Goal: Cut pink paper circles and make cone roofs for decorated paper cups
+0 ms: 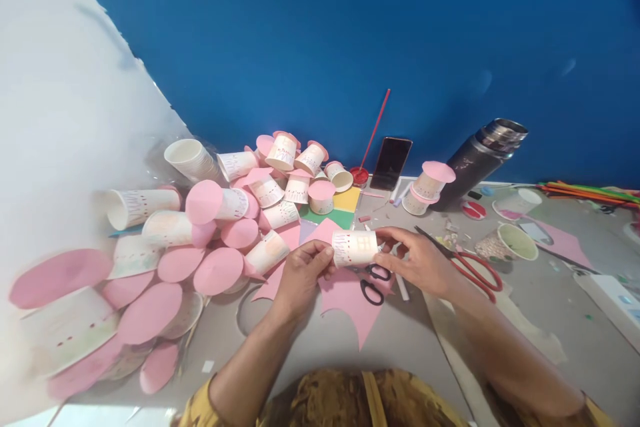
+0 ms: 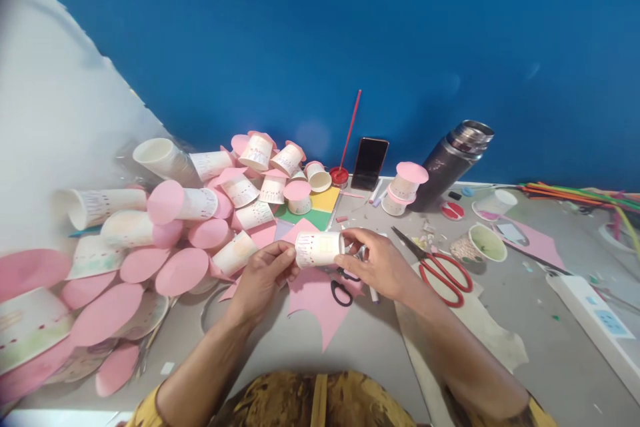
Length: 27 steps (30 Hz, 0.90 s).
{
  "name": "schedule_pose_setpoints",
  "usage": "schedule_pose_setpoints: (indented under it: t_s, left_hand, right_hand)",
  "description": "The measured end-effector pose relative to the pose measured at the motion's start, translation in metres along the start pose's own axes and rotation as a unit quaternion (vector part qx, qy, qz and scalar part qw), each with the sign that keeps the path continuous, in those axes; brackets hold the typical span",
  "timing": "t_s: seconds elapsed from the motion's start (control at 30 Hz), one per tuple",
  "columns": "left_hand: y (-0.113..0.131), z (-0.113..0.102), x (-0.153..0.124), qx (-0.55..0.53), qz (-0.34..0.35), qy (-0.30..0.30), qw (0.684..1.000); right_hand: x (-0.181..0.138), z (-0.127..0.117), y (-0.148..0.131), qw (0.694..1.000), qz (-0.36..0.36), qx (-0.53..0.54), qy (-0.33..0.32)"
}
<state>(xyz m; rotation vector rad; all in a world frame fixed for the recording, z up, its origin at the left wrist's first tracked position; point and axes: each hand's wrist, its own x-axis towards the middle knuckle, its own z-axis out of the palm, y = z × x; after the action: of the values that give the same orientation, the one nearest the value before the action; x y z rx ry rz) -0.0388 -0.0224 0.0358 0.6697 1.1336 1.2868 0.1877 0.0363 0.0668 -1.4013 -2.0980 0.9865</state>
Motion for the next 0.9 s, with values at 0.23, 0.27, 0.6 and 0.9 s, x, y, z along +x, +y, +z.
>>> schedule_pose_setpoints:
  t_s: [0.23, 0.27, 0.6, 0.9]
  left_hand:
    - [0.001, -0.002, -0.001, -0.100, -0.073, -0.033, 0.992]
    - [0.001, -0.002, -0.001, -0.132, -0.088, -0.028, 0.987]
    - [0.013, 0.005, 0.002, -0.364, -0.173, 0.065, 0.913]
    - [0.009, 0.001, 0.002, -0.380, -0.156, 0.043, 0.911]
  right_hand:
    - [0.028, -0.023, -0.006, 0.996, -0.052, 0.015, -0.070]
    - [0.041, -0.028, -0.006, 0.998, -0.048, 0.013, -0.047]
    - [0.209, -0.053, -0.015, 0.963, 0.043, -0.100, 0.245]
    - [0.221, -0.042, -0.022, 0.954, 0.016, -0.144, 0.263]
